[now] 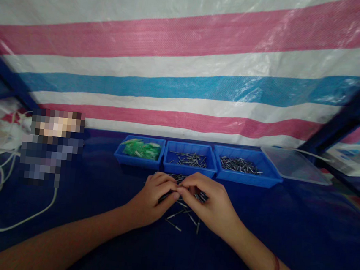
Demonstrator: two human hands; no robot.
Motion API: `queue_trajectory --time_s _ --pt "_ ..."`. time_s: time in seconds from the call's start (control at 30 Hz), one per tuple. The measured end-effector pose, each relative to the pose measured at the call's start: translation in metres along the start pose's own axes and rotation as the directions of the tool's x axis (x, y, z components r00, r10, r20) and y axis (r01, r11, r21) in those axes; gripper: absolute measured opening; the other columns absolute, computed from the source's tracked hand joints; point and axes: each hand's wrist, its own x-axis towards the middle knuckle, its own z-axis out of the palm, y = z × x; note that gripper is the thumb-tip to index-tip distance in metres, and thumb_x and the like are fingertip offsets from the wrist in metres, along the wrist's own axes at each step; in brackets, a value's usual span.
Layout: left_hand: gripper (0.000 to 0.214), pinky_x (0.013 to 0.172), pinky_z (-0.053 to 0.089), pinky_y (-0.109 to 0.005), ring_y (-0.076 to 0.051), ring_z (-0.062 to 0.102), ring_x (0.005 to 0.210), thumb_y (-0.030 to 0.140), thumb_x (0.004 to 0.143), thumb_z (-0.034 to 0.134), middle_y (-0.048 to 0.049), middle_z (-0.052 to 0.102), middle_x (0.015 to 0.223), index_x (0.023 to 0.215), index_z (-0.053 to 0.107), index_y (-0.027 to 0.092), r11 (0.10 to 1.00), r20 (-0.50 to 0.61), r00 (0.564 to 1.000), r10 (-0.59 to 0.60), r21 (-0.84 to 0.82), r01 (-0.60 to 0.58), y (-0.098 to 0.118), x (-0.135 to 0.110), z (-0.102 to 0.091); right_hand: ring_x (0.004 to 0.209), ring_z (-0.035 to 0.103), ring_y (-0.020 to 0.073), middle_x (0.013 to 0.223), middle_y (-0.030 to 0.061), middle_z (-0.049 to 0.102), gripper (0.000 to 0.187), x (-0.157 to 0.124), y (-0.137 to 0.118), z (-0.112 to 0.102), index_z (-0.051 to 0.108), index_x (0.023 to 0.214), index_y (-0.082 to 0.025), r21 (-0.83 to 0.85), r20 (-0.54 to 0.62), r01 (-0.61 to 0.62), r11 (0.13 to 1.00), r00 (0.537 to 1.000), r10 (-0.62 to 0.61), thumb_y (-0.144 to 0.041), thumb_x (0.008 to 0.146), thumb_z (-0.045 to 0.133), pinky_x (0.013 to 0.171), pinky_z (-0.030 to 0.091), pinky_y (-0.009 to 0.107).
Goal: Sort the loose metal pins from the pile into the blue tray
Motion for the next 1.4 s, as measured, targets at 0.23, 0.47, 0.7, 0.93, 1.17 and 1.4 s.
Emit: queue_trajectory --time_s 0.23,0.47,0.7,0.93,1.17,1.4 --pt "0.008 0.084 0.035 -0.032 -0.018 0.053 0.097 0.027 0.09 0.052 -0.0012 0.061 0.098 0.092 0.058 0.021 0.995 -0.098 0.992 -0.076 -0.071 0.069 0.0 0.0 0.001 0.068 0.056 0.0146 0.076 0.0023 0.062 0.009 0.001 0.003 -0.005 0.063 0.084 -0.021 0.021 0.01 -0.038 0.999 0.999 0.038 -0.027 0.086 0.056 0.063 0.045 0.028" --pt "0.007 0.086 0.036 -0.032 -0.017 0.053 0.096 0.023 0.091 0.05 -0.0024 0.06 0.096 0.092 0.055 0.019 0.991 -0.161 0.982 -0.094 -0.108 0.077 0.001 0.001 -0.001 0.068 0.057 0.0139 0.075 0.0015 0.063 0.009 0.003 0.006 -0.005 0.063 0.081 -0.02 -0.011 0.098 -0.062 0.998 0.993 0.063 -0.024 0.084 0.056 0.063 0.045 0.027" --pt "0.022 0.091 0.032 -0.041 -0.023 0.048 0.108 0.033 0.089 0.053 -0.0032 0.062 0.109 0.108 0.053 0.022 0.989 -0.117 0.985 -0.127 0.056 0.135 0.002 -0.002 0.0 0.072 0.06 0.0177 0.082 0.005 0.068 0.02 0.011 0.026 -0.029 0.065 0.085 -0.019 -0.101 -0.083 -0.185 0.977 0.981 0.178 -0.036 0.085 0.054 0.063 0.045 0.029" --pt "0.033 0.092 0.029 -0.048 -0.029 0.042 0.115 0.043 0.086 0.054 -0.0055 0.058 0.119 0.113 0.057 0.025 0.963 -0.007 0.995 -0.096 0.253 0.095 0.0 -0.006 0.004 0.065 0.061 0.0247 0.074 0.0101 0.069 0.02 0.015 0.071 -0.087 0.067 0.078 -0.018 -0.618 -0.385 -0.46 0.638 0.884 0.264 -0.034 0.08 0.055 0.061 0.04 0.034" --pt "0.015 0.085 0.03 -0.044 -0.023 0.046 0.11 0.029 0.092 0.049 0.0001 0.061 0.114 0.097 0.062 0.026 0.959 0.01 0.995 -0.095 0.271 0.089 -0.003 -0.007 0.004 0.072 0.063 0.027 0.08 0.0107 0.071 0.022 0.016 0.075 -0.082 0.068 0.081 -0.017 -0.717 -0.324 -0.379 0.585 0.924 0.202 -0.032 0.082 0.052 0.063 0.041 0.034" --pt "0.015 0.086 0.03 -0.042 -0.022 0.047 0.106 0.029 0.093 0.048 0.0005 0.062 0.109 0.091 0.061 0.024 0.951 0.018 0.995 -0.102 0.294 0.092 -0.001 -0.005 0.003 0.077 0.06 0.0226 0.081 0.0061 0.069 0.019 0.017 0.042 -0.051 0.065 0.079 -0.019 -0.604 -0.163 -0.025 0.797 0.982 -0.092 -0.031 0.086 0.051 0.076 0.043 0.036"
